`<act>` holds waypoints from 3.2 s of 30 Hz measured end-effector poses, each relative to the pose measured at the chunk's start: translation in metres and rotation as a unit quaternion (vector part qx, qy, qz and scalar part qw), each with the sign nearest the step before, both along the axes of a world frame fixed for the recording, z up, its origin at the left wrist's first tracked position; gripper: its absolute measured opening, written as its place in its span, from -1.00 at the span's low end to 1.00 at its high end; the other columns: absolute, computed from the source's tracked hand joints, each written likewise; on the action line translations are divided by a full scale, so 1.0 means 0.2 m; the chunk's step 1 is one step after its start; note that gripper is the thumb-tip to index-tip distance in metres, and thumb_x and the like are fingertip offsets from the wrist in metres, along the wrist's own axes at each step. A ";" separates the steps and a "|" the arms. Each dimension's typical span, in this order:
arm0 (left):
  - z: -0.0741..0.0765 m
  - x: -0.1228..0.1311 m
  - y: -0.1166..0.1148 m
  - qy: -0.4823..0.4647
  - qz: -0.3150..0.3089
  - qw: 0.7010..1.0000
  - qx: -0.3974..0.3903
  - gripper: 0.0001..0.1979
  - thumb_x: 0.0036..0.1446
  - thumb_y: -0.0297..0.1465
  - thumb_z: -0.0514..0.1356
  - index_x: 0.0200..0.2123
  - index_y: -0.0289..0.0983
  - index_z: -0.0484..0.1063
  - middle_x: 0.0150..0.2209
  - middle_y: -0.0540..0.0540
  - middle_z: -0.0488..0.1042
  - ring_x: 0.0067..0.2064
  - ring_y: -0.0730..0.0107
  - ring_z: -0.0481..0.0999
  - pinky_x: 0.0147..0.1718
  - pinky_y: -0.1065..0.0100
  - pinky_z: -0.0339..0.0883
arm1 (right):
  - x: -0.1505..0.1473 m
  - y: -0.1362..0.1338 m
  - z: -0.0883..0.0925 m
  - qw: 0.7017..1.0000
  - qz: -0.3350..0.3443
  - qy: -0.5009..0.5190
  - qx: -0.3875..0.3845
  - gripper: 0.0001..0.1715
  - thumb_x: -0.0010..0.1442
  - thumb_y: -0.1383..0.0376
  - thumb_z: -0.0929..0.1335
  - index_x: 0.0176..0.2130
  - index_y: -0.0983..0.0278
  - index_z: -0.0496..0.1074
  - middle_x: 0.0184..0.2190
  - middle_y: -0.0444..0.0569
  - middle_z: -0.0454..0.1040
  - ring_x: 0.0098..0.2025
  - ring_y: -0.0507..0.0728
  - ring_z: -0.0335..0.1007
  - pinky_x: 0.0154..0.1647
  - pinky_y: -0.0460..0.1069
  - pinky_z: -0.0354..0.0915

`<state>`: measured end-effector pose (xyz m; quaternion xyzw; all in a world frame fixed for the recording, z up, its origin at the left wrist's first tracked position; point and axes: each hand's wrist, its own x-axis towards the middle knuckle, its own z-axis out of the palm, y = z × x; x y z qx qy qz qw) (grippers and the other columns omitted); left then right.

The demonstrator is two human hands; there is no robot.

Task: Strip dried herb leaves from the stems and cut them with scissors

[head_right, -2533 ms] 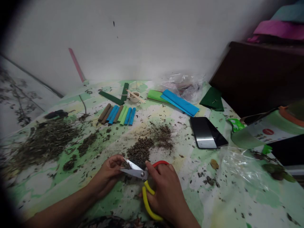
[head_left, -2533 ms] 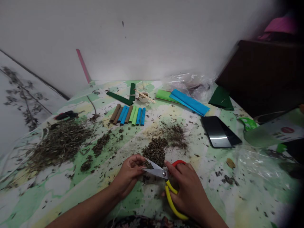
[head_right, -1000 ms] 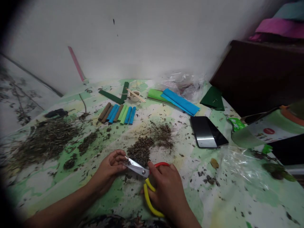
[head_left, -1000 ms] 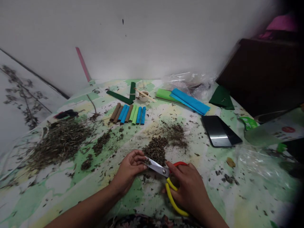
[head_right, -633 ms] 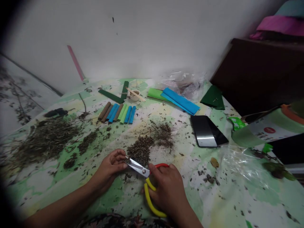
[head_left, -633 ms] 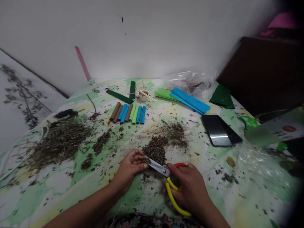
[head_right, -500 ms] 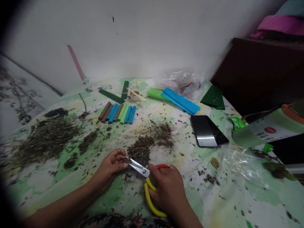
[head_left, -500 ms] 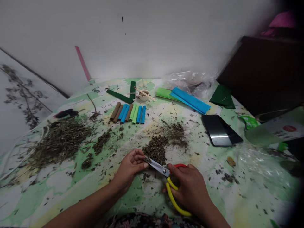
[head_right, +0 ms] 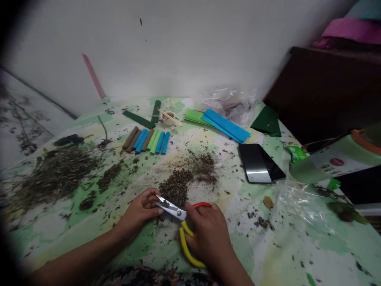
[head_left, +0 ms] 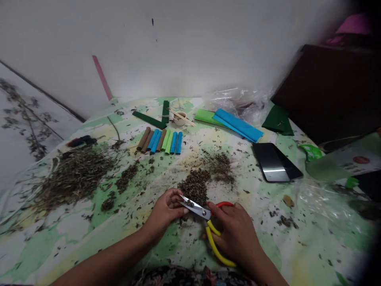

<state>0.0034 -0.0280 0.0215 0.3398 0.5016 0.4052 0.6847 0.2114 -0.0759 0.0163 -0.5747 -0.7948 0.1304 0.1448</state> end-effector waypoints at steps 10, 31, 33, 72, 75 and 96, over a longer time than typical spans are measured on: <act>0.00 -0.01 0.01 -0.070 0.048 0.996 0.013 -0.60 -0.25 -0.58 0.37 -0.29 -0.26 0.35 -0.33 -0.01 0.51 -0.32 0.46 0.47 -0.32 0.46 0.32 | 0.01 -0.02 0.00 0.997 -0.061 0.035 0.045 -0.35 -0.01 0.12 0.38 0.07 0.25 0.32 -0.35 0.00 0.47 -0.29 0.17 0.35 -0.15 0.08 0.13; 0.01 -0.01 0.01 -0.123 0.030 0.992 -0.002 -0.45 -0.33 -0.64 0.37 -0.18 -0.23 0.37 -0.39 0.05 0.47 -0.39 0.47 0.46 -0.42 0.48 0.33 | 0.00 -0.01 0.02 0.999 -0.012 0.029 0.012 -0.23 -0.08 0.13 0.43 0.11 0.24 0.28 -0.31 0.03 0.39 -0.22 0.20 0.26 -0.08 0.10 0.08; 0.01 -0.01 0.01 -0.122 0.031 0.992 -0.004 -0.45 -0.33 -0.63 0.37 -0.18 -0.23 0.38 -0.39 0.05 0.47 -0.39 0.47 0.46 -0.41 0.48 0.32 | 0.00 -0.01 0.02 0.999 -0.010 0.029 0.017 -0.24 -0.07 0.13 0.43 0.11 0.23 0.29 -0.33 0.01 0.40 -0.24 0.19 0.27 -0.12 0.08 0.09; -0.01 -0.01 0.00 -0.092 0.034 0.995 0.022 -0.58 -0.33 -0.53 0.42 -0.31 -0.28 0.40 -0.49 0.07 0.45 -0.45 0.52 0.42 -0.45 0.51 0.26 | -0.02 -0.02 0.02 0.999 -0.019 0.038 -0.011 -0.36 -0.04 0.11 0.40 0.05 0.20 0.35 -0.41 -0.05 0.44 -0.33 0.15 0.31 -0.19 0.03 0.06; -0.02 -0.01 0.00 -0.089 0.031 0.995 0.017 -0.58 -0.33 -0.52 0.42 -0.31 -0.28 0.40 -0.50 0.07 0.45 -0.45 0.53 0.43 -0.45 0.51 0.26 | -0.02 -0.01 0.02 0.999 -0.021 0.029 -0.010 -0.39 -0.04 0.10 0.39 0.02 0.20 0.37 -0.43 -0.06 0.45 -0.34 0.14 0.33 -0.19 0.03 0.05; -0.01 -0.01 0.02 -0.136 0.072 0.988 -0.015 -0.61 -0.20 -0.52 0.40 -0.24 -0.25 0.41 -0.39 0.05 0.48 -0.37 0.56 0.46 -0.35 0.54 0.36 | 0.00 -0.02 0.01 0.998 -0.024 0.034 0.042 -0.29 -0.06 0.10 0.41 0.07 0.26 0.32 -0.36 0.01 0.41 -0.27 0.19 0.30 -0.13 0.08 0.10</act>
